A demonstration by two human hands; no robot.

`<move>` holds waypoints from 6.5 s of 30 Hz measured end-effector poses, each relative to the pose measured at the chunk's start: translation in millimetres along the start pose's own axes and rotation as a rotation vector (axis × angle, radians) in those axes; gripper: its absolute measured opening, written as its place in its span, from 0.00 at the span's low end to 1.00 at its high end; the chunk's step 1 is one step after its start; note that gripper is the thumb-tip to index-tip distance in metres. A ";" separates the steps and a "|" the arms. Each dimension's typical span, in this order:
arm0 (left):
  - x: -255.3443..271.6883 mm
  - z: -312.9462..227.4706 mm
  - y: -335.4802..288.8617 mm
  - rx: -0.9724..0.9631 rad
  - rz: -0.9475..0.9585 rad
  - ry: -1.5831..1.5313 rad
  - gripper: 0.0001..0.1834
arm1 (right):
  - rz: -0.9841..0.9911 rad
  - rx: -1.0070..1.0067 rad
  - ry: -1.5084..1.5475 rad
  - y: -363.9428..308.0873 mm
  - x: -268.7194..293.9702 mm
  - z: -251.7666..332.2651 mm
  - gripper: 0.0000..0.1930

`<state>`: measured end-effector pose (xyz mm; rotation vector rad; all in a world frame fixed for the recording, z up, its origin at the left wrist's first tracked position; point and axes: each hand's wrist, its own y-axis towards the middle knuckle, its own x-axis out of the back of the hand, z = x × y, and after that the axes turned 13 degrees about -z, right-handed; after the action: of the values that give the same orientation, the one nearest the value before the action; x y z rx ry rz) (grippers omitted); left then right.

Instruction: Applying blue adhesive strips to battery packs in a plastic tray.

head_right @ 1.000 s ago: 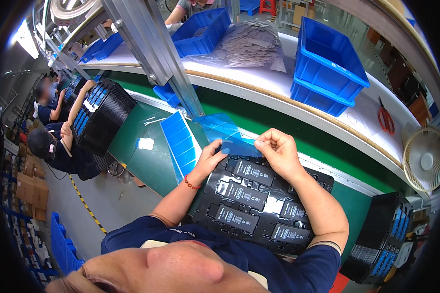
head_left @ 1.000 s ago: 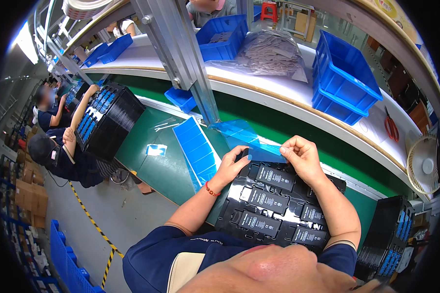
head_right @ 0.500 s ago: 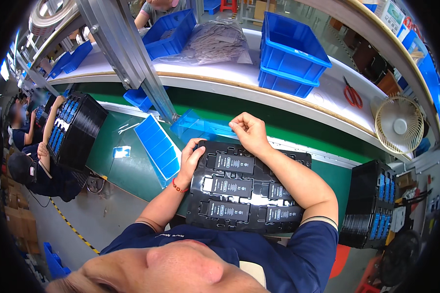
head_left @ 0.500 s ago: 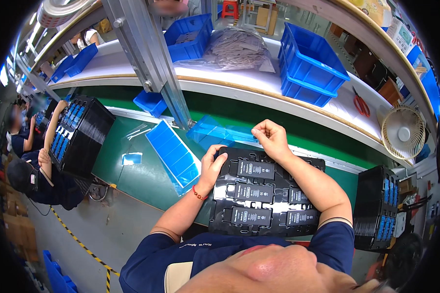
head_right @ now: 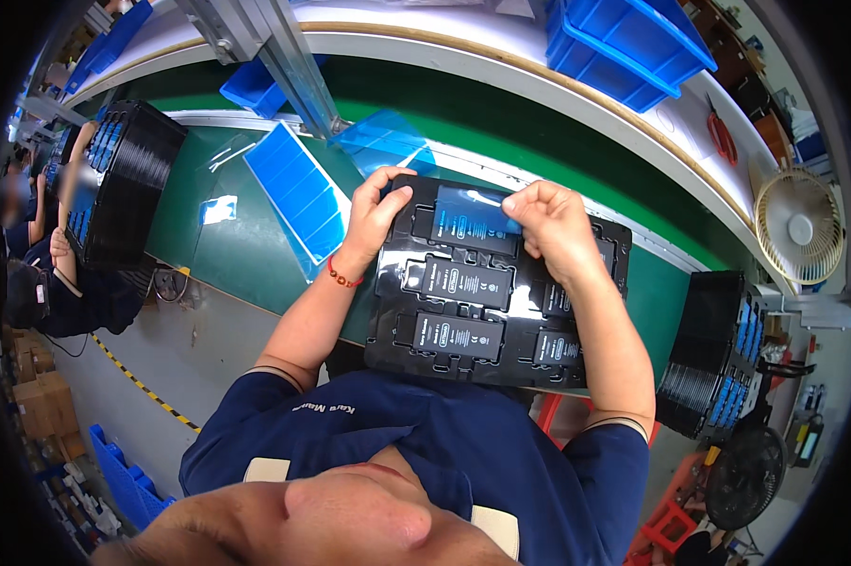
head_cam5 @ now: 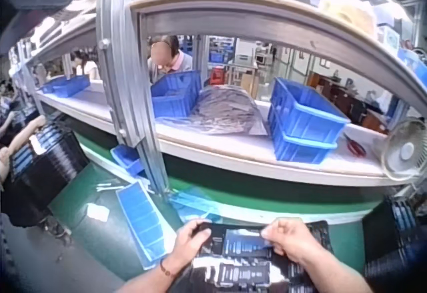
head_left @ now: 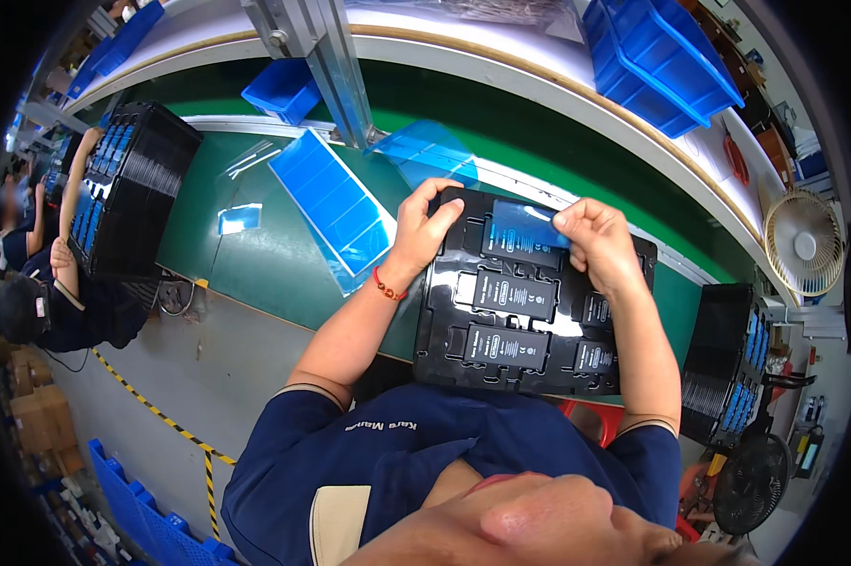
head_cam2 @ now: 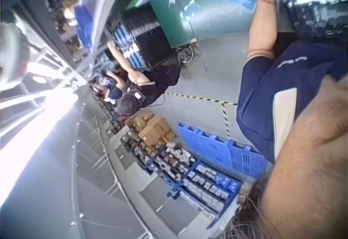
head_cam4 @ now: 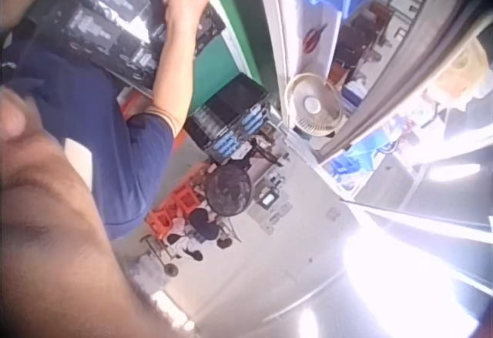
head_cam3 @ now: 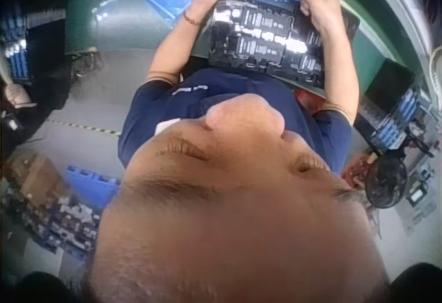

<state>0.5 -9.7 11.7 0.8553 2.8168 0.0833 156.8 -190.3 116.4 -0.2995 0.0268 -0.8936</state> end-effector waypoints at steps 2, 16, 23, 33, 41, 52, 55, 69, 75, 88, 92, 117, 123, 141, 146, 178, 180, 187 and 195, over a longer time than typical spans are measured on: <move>-0.8 -1.9 -1.7 -0.031 0.000 -0.009 0.11 | -0.012 -0.016 -0.045 -6.5 -1.0 -6.5 0.07; 0.7 0.2 -2.6 0.021 0.028 -0.031 0.12 | -0.013 0.115 -0.154 -11.5 -3.2 -14.5 0.08; -0.8 -2.5 -2.3 -0.011 0.026 -0.018 0.12 | 0.000 0.153 -0.168 -8.5 -1.6 -18.5 0.08; -0.4 -4.9 -2.8 0.005 0.033 -0.024 0.12 | 0.014 0.093 -0.167 -9.5 0.5 -14.9 0.05; -0.9 -5.3 -4.1 -0.009 0.029 0.010 0.12 | -0.022 0.179 -0.226 -7.0 -1.6 -24.0 0.05; -0.5 -6.9 -1.9 -0.003 0.042 0.013 0.12 | -0.113 0.369 -0.471 -16.6 -8.8 -18.1 0.05; 1.2 -3.5 -3.3 -0.019 0.029 0.026 0.12 | -0.148 0.861 -0.849 -36.7 -21.1 -2.8 0.04; 0.8 -7.2 -2.8 0.025 0.031 0.023 0.12 | 0.238 0.121 0.125 -17.5 9.7 -7.4 0.05; 1.3 -6.4 -2.2 -0.016 0.035 0.054 0.13 | 0.006 0.072 -0.061 -13.0 4.3 -9.0 0.07; 0.7 -5.5 -3.8 0.030 0.025 0.027 0.13 | 0.020 0.115 -0.152 -9.7 -2.0 -13.9 0.08; 1.2 -5.5 -3.0 -0.005 0.029 0.048 0.13 | 0.023 0.078 -0.182 -10.1 -0.8 -9.4 0.06; 0.8 -5.8 -3.0 0.022 0.036 0.013 0.12 | -0.004 0.164 -0.279 -4.6 -2.9 -20.0 0.07; 0.4 -9.4 -4.4 -0.008 0.042 0.019 0.12 | -0.051 0.211 -0.396 -7.7 -4.1 -21.4 0.07; -4.0 -57.4 -17.8 -0.162 0.070 -0.207 0.26 | -0.154 0.818 -0.476 -38.3 0.2 5.9 0.27; -32.1 -82.5 -48.6 -0.194 0.338 -0.079 0.24 | -0.064 0.940 -0.368 -46.2 4.7 13.0 0.31; -28.7 -81.7 -62.0 -0.035 0.226 0.044 0.08 | -0.088 0.163 0.092 -32.5 134.1 -17.5 0.07; -31.8 -79.5 -63.4 0.145 0.233 -0.031 0.08 | -0.092 0.090 0.002 -23.5 136.1 -24.1 0.08; -34.4 -77.1 -63.6 0.240 0.244 -0.033 0.10 | -0.099 0.014 -0.022 -12.5 138.8 -26.7 0.09; -30.4 -75.8 -65.3 0.241 0.234 -0.073 0.10 | -0.090 -0.006 -0.110 -10.0 133.0 -21.5 0.09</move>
<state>-25.7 -80.6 84.0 1.2117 2.6825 -0.2540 229.6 -303.9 111.9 -0.3571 -0.0868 -0.9652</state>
